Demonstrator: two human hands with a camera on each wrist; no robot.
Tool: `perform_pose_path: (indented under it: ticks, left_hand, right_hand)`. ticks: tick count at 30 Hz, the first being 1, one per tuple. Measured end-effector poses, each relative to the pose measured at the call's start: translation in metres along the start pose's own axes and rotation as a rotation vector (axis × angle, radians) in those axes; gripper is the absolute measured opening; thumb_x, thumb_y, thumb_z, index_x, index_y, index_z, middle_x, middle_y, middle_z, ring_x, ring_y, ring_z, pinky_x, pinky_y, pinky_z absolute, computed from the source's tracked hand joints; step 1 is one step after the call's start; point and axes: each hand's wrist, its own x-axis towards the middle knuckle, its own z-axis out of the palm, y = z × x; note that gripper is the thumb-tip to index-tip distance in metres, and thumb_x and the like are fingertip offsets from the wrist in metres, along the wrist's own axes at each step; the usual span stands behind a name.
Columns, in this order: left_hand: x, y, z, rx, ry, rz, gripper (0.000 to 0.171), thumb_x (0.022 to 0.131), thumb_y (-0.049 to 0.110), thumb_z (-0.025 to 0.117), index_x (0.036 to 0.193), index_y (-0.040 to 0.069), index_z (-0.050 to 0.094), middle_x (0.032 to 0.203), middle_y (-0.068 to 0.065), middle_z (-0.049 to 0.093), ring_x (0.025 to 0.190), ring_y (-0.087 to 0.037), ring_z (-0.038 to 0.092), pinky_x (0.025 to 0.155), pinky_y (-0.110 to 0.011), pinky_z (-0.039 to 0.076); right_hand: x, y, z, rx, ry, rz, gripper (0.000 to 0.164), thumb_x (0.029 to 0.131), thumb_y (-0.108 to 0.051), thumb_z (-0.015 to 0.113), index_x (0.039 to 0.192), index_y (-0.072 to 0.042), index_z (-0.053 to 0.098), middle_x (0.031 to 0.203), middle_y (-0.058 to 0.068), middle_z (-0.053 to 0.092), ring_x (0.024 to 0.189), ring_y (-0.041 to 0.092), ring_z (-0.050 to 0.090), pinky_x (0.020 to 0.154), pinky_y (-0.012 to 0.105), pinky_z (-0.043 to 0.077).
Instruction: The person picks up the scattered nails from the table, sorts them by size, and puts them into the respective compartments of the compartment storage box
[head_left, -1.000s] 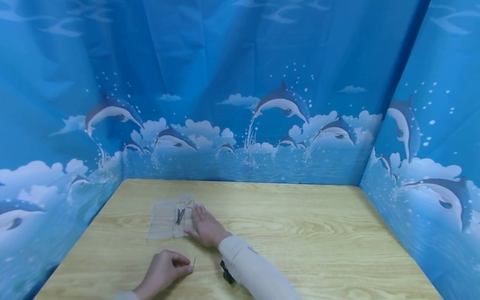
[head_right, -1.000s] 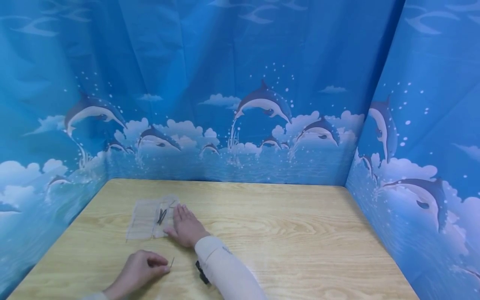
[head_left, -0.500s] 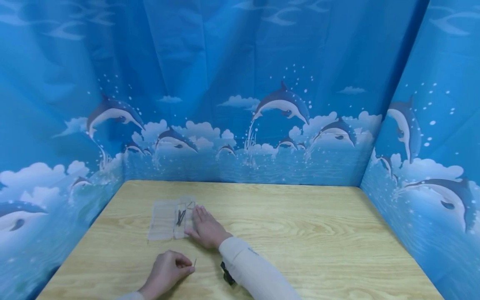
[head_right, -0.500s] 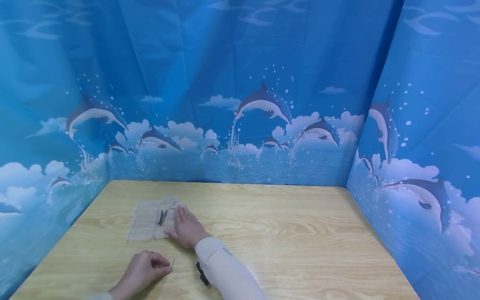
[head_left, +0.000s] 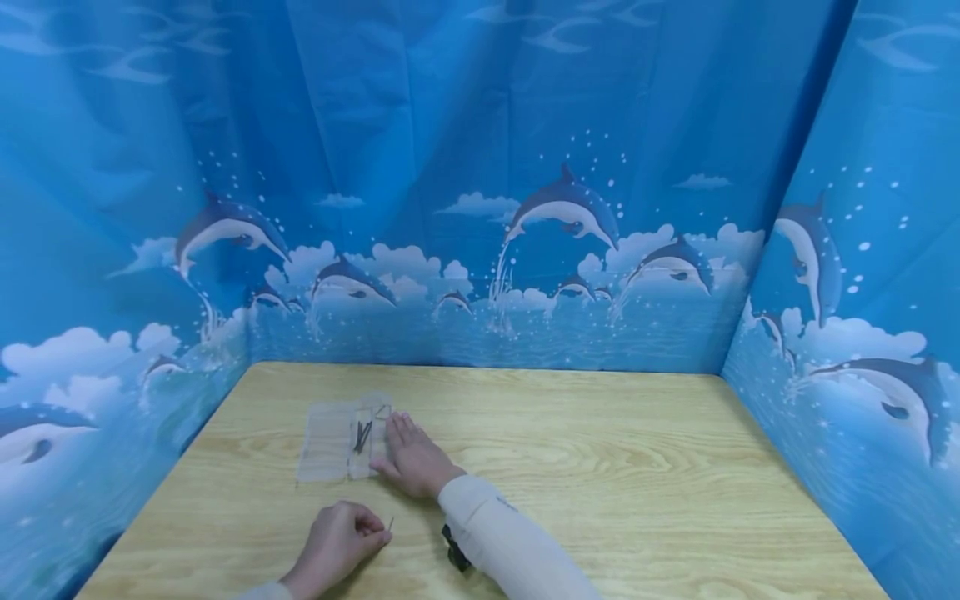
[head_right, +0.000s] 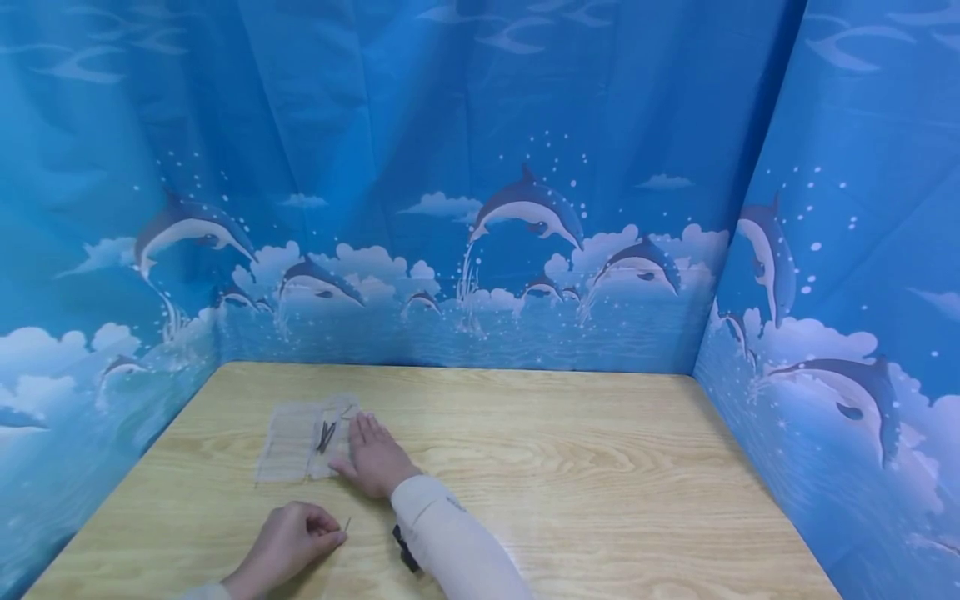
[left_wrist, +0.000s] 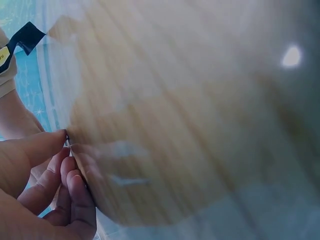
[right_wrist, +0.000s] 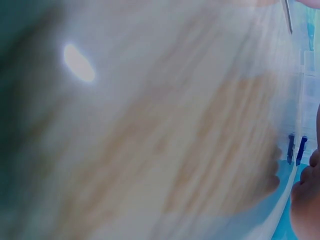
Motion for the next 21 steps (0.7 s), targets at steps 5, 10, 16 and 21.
perform_pose_path:
  ticks: [5, 10, 16, 21]
  left_hand:
    - [0.0009, 0.0006, -0.0003, 0.009, 0.0, -0.018, 0.01, 0.074, 0.011, 0.079, 0.071, 0.012, 0.07, 0.064, 0.008, 0.063, 0.058, -0.006, 0.054, 0.054, -0.019, 0.045]
    - [0.001, 0.0001, -0.0001, 0.012, 0.012, -0.012, 0.01, 0.074, 0.009, 0.078, 0.071, 0.012, 0.07, 0.062, 0.008, 0.062, 0.057, -0.005, 0.053, 0.053, -0.019, 0.044]
    - [0.0015, -0.0005, -0.0006, 0.008, 0.01, -0.015, 0.01, 0.074, 0.007, 0.077, 0.071, 0.012, 0.069, 0.062, 0.007, 0.06, 0.057, -0.005, 0.051, 0.053, -0.019, 0.043]
    - [0.0015, -0.0064, -0.0021, -0.023, -0.014, 0.007, 0.008, 0.075, 0.007, 0.076, 0.073, 0.011, 0.069, 0.065, 0.007, 0.062, 0.059, -0.004, 0.052, 0.055, -0.019, 0.044]
  right_hand:
    - [-0.0013, -0.0015, -0.003, 0.009, -0.001, -0.003, 0.072, 0.102, -0.052, 0.026, 0.151, -0.001, 0.015, 0.159, 0.015, 0.013, 0.147, 0.026, 0.011, 0.118, 0.033, 0.015]
    - [-0.0011, -0.0013, -0.0032, 0.014, -0.004, -0.001, 0.072, 0.102, -0.051, 0.027, 0.151, -0.001, 0.015, 0.159, 0.015, 0.013, 0.147, 0.026, 0.011, 0.118, 0.034, 0.015]
    - [-0.0004, -0.0005, -0.0018, 0.019, 0.001, -0.001, 0.072, 0.102, -0.052, 0.027, 0.151, -0.001, 0.015, 0.159, 0.015, 0.013, 0.147, 0.025, 0.011, 0.118, 0.033, 0.015]
    - [-0.0004, -0.0007, -0.0015, 0.025, -0.001, -0.003, 0.072, 0.102, -0.052, 0.027, 0.151, -0.001, 0.015, 0.159, 0.015, 0.013, 0.147, 0.026, 0.011, 0.118, 0.033, 0.014]
